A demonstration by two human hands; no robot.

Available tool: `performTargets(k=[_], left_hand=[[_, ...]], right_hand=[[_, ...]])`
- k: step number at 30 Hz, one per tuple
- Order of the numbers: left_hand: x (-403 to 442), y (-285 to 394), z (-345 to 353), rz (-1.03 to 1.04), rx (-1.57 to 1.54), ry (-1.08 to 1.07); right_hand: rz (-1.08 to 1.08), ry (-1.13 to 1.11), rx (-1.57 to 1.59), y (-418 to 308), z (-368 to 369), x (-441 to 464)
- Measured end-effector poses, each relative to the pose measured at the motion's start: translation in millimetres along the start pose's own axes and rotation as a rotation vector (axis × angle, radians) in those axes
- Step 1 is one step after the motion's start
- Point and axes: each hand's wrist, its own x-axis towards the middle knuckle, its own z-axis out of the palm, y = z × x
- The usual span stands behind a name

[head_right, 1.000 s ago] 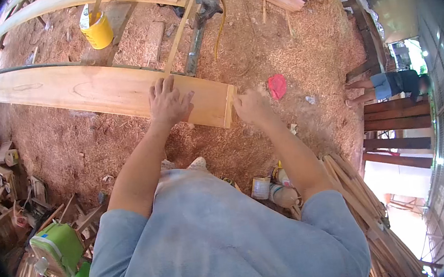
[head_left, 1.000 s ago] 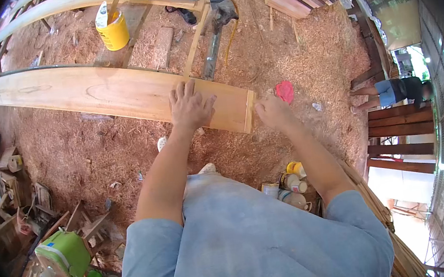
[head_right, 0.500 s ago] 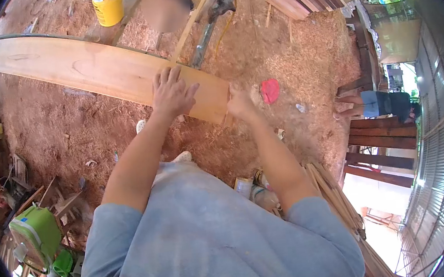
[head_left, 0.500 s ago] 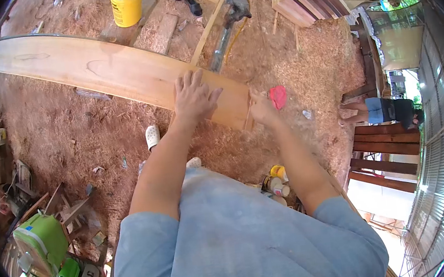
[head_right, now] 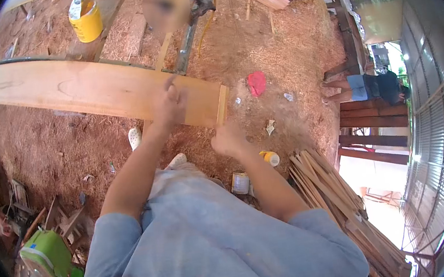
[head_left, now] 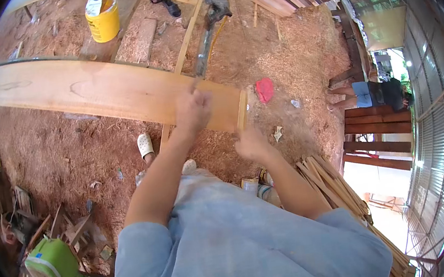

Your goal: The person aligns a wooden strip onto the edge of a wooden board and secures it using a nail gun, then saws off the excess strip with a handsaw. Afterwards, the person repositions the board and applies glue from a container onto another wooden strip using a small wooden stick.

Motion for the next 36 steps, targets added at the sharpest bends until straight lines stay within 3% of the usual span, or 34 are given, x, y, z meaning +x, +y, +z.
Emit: performTargets(k=[2, 4, 6, 7, 9, 12, 13, 15, 16, 18, 19, 21, 25, 27, 29, 31, 32, 34, 35, 36], left_hand=[[6.1, 12.6, 24.1, 0.026, -0.176, 0.008], [10.6, 36.0, 36.1, 0.043, -0.36, -0.007], [19.7, 61.8, 40.5, -0.401, -0.604, -0.384], [15.8, 60.6, 52.4, -0.401, -0.598, -0.413], [10.1, 45.2, 73.6, -0.189, -0.148, -0.489], [1.4, 31.5, 82.4, -0.072, 0.116, -0.64], [-0.8, 43.8, 75.4, -0.074, 0.14, -0.641], [-6.1, 65.0, 59.5, -0.336, 0.05, -0.749], [-11.1, 64.6, 59.9, -0.335, 0.099, -0.75], [-22.1, 62.1, 62.5, -0.571, -0.207, -0.682], [-27.8, 59.9, 65.1, -0.572, -0.154, -0.694], [-40.9, 57.0, 68.6, -0.602, -0.472, -0.491], [-65.8, 73.2, 59.4, -0.63, -0.301, -0.52], [-86.6, 84.9, 52.0, -0.742, -0.252, -0.447], [-108.4, 88.1, 42.2, -0.671, -0.158, -0.422], [-119.8, 96.5, 29.4, -0.822, 0.011, -0.435], [-129.0, 93.3, 23.7, -0.819, 0.024, -0.432], [-138.4, 78.2, 20.6, -0.515, 0.343, -0.329], [-132.7, 75.5, 21.7, -0.507, 0.339, -0.317], [-127.5, 73.2, 23.5, -0.441, 0.286, -0.163]], right_hand=[[-0.059, -0.043, 0.067, 13.9, 19.5, -17.8], [0.087, 0.311, 0.451, 24.3, 41.6, -35.4], [0.167, 0.345, 0.506, 40.7, 50.3, -40.4], [0.224, 0.366, 0.56, 48.2, 55.4, -47.8], [0.235, 0.403, 0.562, 62.0, 56.8, -55.6], [0.238, 0.417, 0.633, 83.1, 57.7, -37.3], [0.249, 0.368, 0.68, 93.1, 58.0, -30.8], [0.113, 0.399, 0.811, 107.6, 66.3, -10.8], [-0.005, 0.451, 0.929, 106.9, 65.8, 0.1], [-0.097, 0.384, 0.854, 110.4, 56.5, 16.8], [-0.191, 0.474, 0.785, 113.0, 64.9, 37.2], [-0.275, 0.57, 0.764, 111.1, 74.5, 69.5], [-0.279, 0.567, 0.525, 96.5, 38.3, 84.4], [-0.246, 0.541, 0.432, 92.8, 32.5, 82.0], [-0.284, 0.616, 0.083, 87.6, 40.6, 89.0], [-0.372, 0.655, -0.006, 84.3, 54.3, 84.1], [-0.446, 0.681, -0.103, 80.6, 66.5, 75.7], [-0.447, 0.609, -0.245, 67.2, 95.3, 48.1], [-0.465, 0.614, -0.171, 62.8, 106.4, 33.1], [-0.491, 0.614, -0.103, 61.6, 114.4, 21.3]])
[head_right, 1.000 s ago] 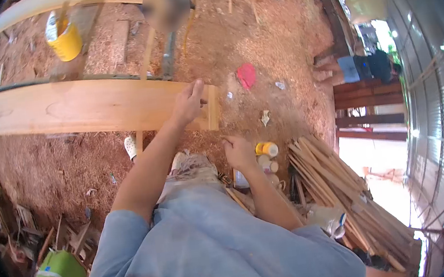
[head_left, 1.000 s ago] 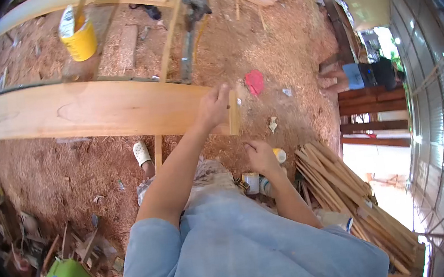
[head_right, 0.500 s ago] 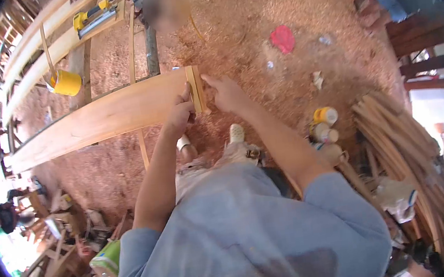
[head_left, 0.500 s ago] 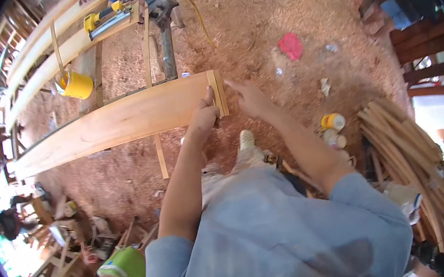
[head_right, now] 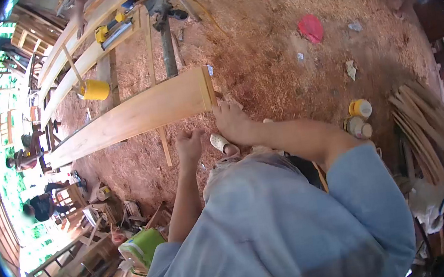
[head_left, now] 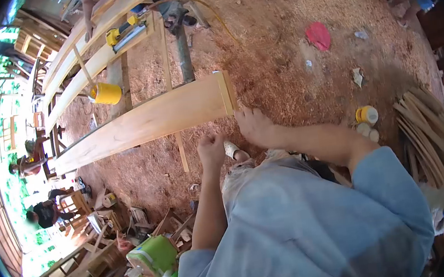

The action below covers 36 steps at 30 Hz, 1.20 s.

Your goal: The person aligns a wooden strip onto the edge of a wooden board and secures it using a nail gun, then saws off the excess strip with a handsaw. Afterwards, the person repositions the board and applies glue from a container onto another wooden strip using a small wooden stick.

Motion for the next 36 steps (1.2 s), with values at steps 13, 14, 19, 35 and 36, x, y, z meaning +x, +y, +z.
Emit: performTargets(k=[13, 14, 19, 35, 36], left_hand=[[-36.4, 16.2, 35.4, 0.318, 0.287, -0.341], [-35.7, -12.0, 47.1, 0.442, 0.177, -0.23], [-34.1, -44.7, 0.9, 0.431, -0.166, 0.121], [7.1, -198.3, -127.7, 0.029, -0.62, 0.734], [5.9, -209.0, -135.4, 0.046, -0.609, 0.709]], right_hand=[[0.401, -0.255, 0.766, 63.5, 27.5, 49.5], [0.294, -0.252, 0.838, 56.0, 0.8, 52.1], [0.049, 0.368, 1.065, 10.0, -103.8, 63.8], [0.154, 0.03, 0.245, -88.3, -37.7, 284.9], [0.215, -0.105, 0.318, -80.1, -30.6, 290.7]])
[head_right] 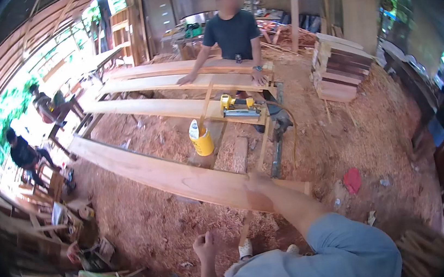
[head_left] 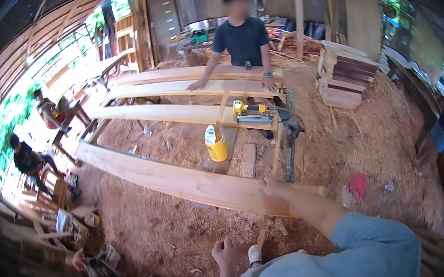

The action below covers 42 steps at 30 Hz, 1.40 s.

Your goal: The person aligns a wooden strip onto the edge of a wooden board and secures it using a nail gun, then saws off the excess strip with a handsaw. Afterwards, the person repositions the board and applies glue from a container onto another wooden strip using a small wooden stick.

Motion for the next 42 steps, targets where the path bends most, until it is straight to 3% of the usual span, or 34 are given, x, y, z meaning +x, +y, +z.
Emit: performTargets(k=[1, 5, 6, 8, 10, 12, 14, 16, 18, 19, 21, 22, 23, 25, 27, 32, 34, 42], left_hand=[[4.3, 1.5, -13.5, -0.104, -0.069, 0.01], [38.0, -30.4, -40.5, -0.361, -0.242, 0.058], [49.1, -37.4, -47.4, -0.309, -0.183, -0.01], [79.9, -36.3, -55.0, -0.418, -0.154, -0.067], [134.8, -36.5, -74.5, -0.483, -0.274, -0.026], [191.9, -30.2, -52.4, -0.593, -0.556, 0.095], [233.7, -19.8, -14.7, -0.604, -0.621, -0.054], [257.1, -8.9, 28.7, -0.615, -0.586, -0.204], [262.3, -0.4, 69.4, -0.629, -0.514, -0.318], [261.4, 2.2, 88.2, -0.636, -0.474, -0.362], [252.2, 5.6, 119.8, -0.643, -0.394, -0.436], [246.1, 7.2, 132.1, -0.645, -0.362, -0.46], [242.4, 8.3, 140.3, -0.647, -0.345, -0.487], [235.8, 11.7, 150.5, -0.646, -0.317, -0.521], [230.7, 15.9, 152.4, -0.639, -0.302, -0.54], [223.3, 35.1, 124.6, -0.611, -0.388, -0.482], [213.9, 45.2, 114.0, -0.586, -0.438, -0.47], [168.0, 83.1, 7.5, -0.441, -0.602, -0.354]], right_hand=[[0.08, -0.13, 0.07, -0.3, 0.4, 2.6], [0.156, -0.117, 0.067, 3.4, 2.5, -2.5], [0.181, -0.082, 0.091, 7.9, 13.0, 2.8], [0.245, -0.048, 0.128, 11.0, 26.0, -1.7], [0.22, -0.184, 0.178, -4.6, 16.4, -29.2], [0.107, -0.085, 0.305, -28.3, 1.8, -69.3], [0.25, 0.054, 0.264, -28.1, 36.7, -90.8], [0.247, 0.042, 0.34, -62.6, -27.4, -144.4], [0.201, 0.079, 0.179, -56.7, -3.7, -156.0], [0.296, 0.109, 0.214, -49.6, 9.2, -164.4], [0.037, 0.329, 0.24, -38.1, 42.3, -179.8], [0.072, 0.324, 0.188, -31.2, 64.9, -182.1], [0.111, 0.344, 0.196, -30.5, 55.0, -195.5], [-0.133, 0.708, 0.166, -30.2, 0.5, -246.7], [-0.1, 0.752, 0.128, -18.1, -22.3, -291.3], [0.041, 0.853, -0.037, 5.8, -51.6, -383.7], [0.07, 0.755, -0.046, 17.7, -55.7, -415.1], [0.037, 0.969, 0.006, 45.4, -11.3, -457.6]])
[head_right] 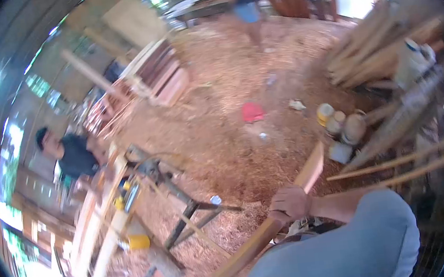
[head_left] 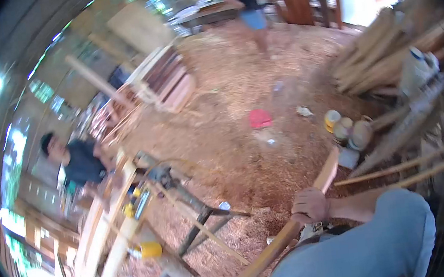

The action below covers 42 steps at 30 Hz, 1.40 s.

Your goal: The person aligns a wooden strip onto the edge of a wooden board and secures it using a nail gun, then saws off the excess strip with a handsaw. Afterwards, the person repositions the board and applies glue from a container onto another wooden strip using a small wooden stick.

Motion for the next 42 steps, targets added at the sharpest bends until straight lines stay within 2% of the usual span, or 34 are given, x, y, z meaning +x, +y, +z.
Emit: performTargets(k=[3, 5, 6, 7, 8, 9, 10, 11, 12, 13, 14, 15, 16, 17, 19, 20, 22, 24, 26, 28, 30, 31, 32, 33, 35, 36, 37, 38, 39, 40, 41, 42], left_hand=[[-62.7, 28.1, -50.4, 0.144, -0.162, 0.017], [-101.0, 43.3, -67.3, 0.278, -0.26, -0.008], [-120.3, 46.7, -70.2, 0.334, -0.275, -0.02], [-121.8, 60.5, -46.6, 0.386, -0.289, -0.046], [-141.1, 78.2, -22.6, 0.405, -0.283, 0.028], [-151.4, 82.0, -12.1, 0.413, -0.301, -0.054], [-141.1, 77.1, -20.1, 0.535, -0.262, -0.185], [-152.9, 76.7, -5.1, 0.649, -0.183, -0.138], [-150.0, 72.2, -2.3, 0.691, -0.188, -0.111], [-137.3, 64.6, -14.1, 0.695, -0.143, 0.046], [-152.8, 62.8, 7.2, 0.786, -0.227, 0.091], [-145.5, 50.5, -2.2, 0.811, -0.164, 0.145], [-174.6, 55.7, 15.8, 0.669, -0.091, 0.233], [-176.0, 48.6, 14.6, 0.704, -0.055, 0.235], [-188.0, 45.9, 19.9, 0.679, 0.015, 0.181], [-188.9, 45.5, 20.8, 0.671, -0.01, 0.173], [-189.0, 44.0, 21.9, 0.706, 0.071, 0.128], [-185.3, 40.9, 16.7, 0.729, 0.139, 0.104], [-187.6, 45.5, 9.9, 0.742, 0.216, 0.084], [-201.6, 57.2, 8.3, 0.644, 0.403, 0.007], [-185.1, 50.2, -12.5, 0.654, 0.507, -0.045], [-174.9, 44.7, -23.1, 0.68, 0.618, -0.08], [-166.1, 41.2, -29.2, 0.805, 0.7, -0.023], [-167.3, 48.1, -33.4, 0.787, 0.71, -0.032], [-181.6, 72.4, -34.8, 0.98, 1.096, -0.056], [-184.9, 80.2, -32.8, 0.964, 1.189, -0.05], [-186.7, 84.6, -32.5, 0.951, 1.197, -0.071], [-185.1, 89.4, -32.8, 0.936, 1.353, -0.099], [-179.5, 93.8, -33.9, 0.924, 1.5, -0.122], [-168.2, 98.0, -34.6, 0.807, 1.594, -0.141], [-160.5, 108.3, -32.6, 0.819, 1.559, -0.128], [-155.5, 126.1, -33.4, 0.623, 1.705, -0.259]], right_hand=[[0.046, 0.017, 0.188, 16.8, 26.5, -36.4], [0.085, -0.093, 0.301, 33.2, 56.9, -58.1], [-0.021, -0.16, 0.355, 36.7, 80.9, -74.2], [0.233, -0.21, 0.485, 44.6, 109.3, -89.8], [0.501, -0.264, 0.585, 52.9, 127.2, -85.8], [0.419, -0.314, 0.605, 56.0, 127.0, -70.9], [0.478, -0.286, 0.526, 47.8, 117.6, -54.3], [0.541, -0.245, 0.447, 42.0, 116.5, -39.1], [0.757, -0.351, 0.551, 61.8, 131.4, -36.0], [0.777, -0.294, 0.516, 72.1, 134.0, -28.7], [0.794, -0.236, 0.479, 77.7, 129.5, -15.8], [0.815, -0.132, 0.745, 52.4, 100.6, 20.5], [0.851, -0.03, 1.002, 27.6, 73.8, 48.3], [0.828, -0.065, 0.987, 46.9, 75.1, 49.7], [0.544, -0.257, 0.692, 102.1, 72.2, 58.9], [0.529, -0.247, 0.671, 99.2, 63.5, 71.9], [0.56, -0.154, 0.92, 60.9, 25.0, 125.0], [0.524, 0.016, 0.842, 4.1, -12.9, 174.5], [0.337, 0.016, 1.05, 16.8, -35.2, 209.1], [0.253, 0.049, 1.155, 34.5, -53.4, 246.1], [0.253, 0.015, 1.279, 44.2, -72.0, 280.0], [0.156, -0.044, 1.365, 34.6, -83.1, 291.6], [0.06, -0.106, 1.454, 25.1, -89.8, 302.9], [0.083, -0.104, 1.447, 19.9, -86.6, 313.0], [-0.08, -0.297, 1.735, 19.3, -78.4, 324.0], [0.229, 0.227, 1.883, 28.6, -62.0, 319.6], [0.312, 0.376, 1.739, 41.6, -42.6, 309.9], [0.387, 0.515, 1.584, 59.4, -16.1, 300.1], [0.43, 0.54, 1.54, 109.6, 19.3, 259.2], [0.473, 0.562, 1.495, 159.5, 54.8, 218.2], [0.111, 0.245, 1.77, 133.6, 72.9, 161.1], [0.389, 0.34, 1.655, 111.1, 84.6, 134.5]])
